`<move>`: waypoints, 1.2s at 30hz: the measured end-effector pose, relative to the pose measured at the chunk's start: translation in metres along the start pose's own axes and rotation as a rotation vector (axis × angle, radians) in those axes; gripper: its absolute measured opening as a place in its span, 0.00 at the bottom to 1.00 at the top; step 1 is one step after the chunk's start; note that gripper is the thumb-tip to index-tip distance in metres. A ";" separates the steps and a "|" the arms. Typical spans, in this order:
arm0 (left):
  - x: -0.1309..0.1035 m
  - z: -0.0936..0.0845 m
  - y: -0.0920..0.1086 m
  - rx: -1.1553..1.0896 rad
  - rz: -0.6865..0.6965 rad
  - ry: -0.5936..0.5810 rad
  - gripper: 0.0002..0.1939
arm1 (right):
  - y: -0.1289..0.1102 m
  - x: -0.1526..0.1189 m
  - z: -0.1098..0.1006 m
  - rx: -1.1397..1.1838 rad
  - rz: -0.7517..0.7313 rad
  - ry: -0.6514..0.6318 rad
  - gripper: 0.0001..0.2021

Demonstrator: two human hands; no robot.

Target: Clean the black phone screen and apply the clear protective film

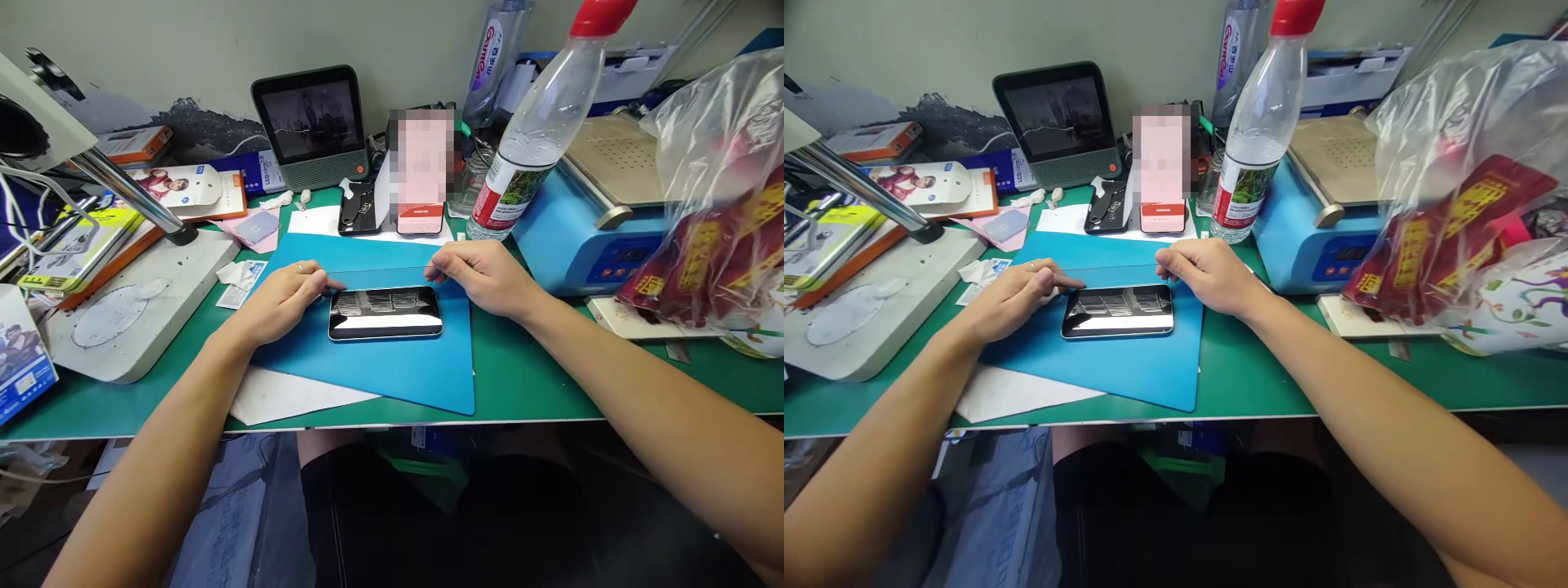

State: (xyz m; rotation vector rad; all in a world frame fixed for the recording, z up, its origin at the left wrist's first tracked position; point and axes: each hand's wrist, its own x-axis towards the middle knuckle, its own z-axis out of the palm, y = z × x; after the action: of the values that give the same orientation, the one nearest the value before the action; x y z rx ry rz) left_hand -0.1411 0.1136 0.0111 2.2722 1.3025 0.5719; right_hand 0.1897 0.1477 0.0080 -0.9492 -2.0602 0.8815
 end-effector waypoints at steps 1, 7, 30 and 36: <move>0.001 0.001 0.000 -0.003 -0.004 0.012 0.37 | -0.001 0.000 0.001 0.005 0.012 0.010 0.29; 0.001 0.005 -0.004 -0.009 -0.016 0.093 0.35 | 0.002 0.005 0.006 0.023 0.061 0.104 0.31; -0.053 -0.015 0.013 0.168 -0.237 0.071 0.10 | -0.013 0.005 -0.020 -0.401 0.162 -0.546 0.46; -0.054 -0.007 0.050 0.154 -0.206 0.283 0.09 | -0.015 0.000 -0.025 -0.407 0.170 -0.601 0.43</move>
State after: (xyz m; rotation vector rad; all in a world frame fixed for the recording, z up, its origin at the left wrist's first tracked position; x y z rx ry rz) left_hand -0.1359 0.0450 0.0387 2.1975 1.7478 0.7623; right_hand 0.2048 0.1470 0.0332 -1.1895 -2.7795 0.9332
